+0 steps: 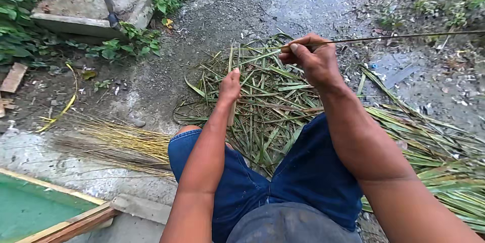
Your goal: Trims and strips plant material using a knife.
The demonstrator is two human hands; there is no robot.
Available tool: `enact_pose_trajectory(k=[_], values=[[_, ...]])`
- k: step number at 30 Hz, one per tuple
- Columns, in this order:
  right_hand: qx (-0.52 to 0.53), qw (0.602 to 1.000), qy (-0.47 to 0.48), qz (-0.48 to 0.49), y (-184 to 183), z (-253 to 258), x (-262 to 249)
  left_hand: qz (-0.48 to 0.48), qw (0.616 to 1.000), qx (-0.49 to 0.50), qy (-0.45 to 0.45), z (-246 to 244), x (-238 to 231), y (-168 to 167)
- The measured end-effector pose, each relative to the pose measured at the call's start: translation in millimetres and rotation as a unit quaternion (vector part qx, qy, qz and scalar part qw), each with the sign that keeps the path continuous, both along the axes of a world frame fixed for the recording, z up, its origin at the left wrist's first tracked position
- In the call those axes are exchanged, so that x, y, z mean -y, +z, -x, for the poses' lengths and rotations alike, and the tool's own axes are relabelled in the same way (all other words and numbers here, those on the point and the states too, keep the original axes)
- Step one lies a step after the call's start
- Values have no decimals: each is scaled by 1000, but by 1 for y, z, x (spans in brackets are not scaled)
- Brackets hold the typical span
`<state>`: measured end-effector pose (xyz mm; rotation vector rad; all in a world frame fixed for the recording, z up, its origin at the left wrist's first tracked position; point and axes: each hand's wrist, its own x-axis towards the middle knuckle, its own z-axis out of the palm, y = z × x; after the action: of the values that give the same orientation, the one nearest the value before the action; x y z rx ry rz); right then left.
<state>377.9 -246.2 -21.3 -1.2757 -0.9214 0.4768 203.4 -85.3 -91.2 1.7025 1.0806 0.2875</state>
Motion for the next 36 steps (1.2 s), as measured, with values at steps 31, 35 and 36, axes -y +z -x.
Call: enact_pose_trajectory(k=[31, 35, 36], values=[[-14, 965, 205, 160, -17, 40, -27, 53, 956, 243, -156, 35, 9, 58], [-70, 958, 223, 164, -11, 42, -25, 63, 947, 279, -146, 34, -4, 54], [-72, 957, 225, 167, -9, 42, -24, 64, 943, 297, -133, 35, -8, 55]])
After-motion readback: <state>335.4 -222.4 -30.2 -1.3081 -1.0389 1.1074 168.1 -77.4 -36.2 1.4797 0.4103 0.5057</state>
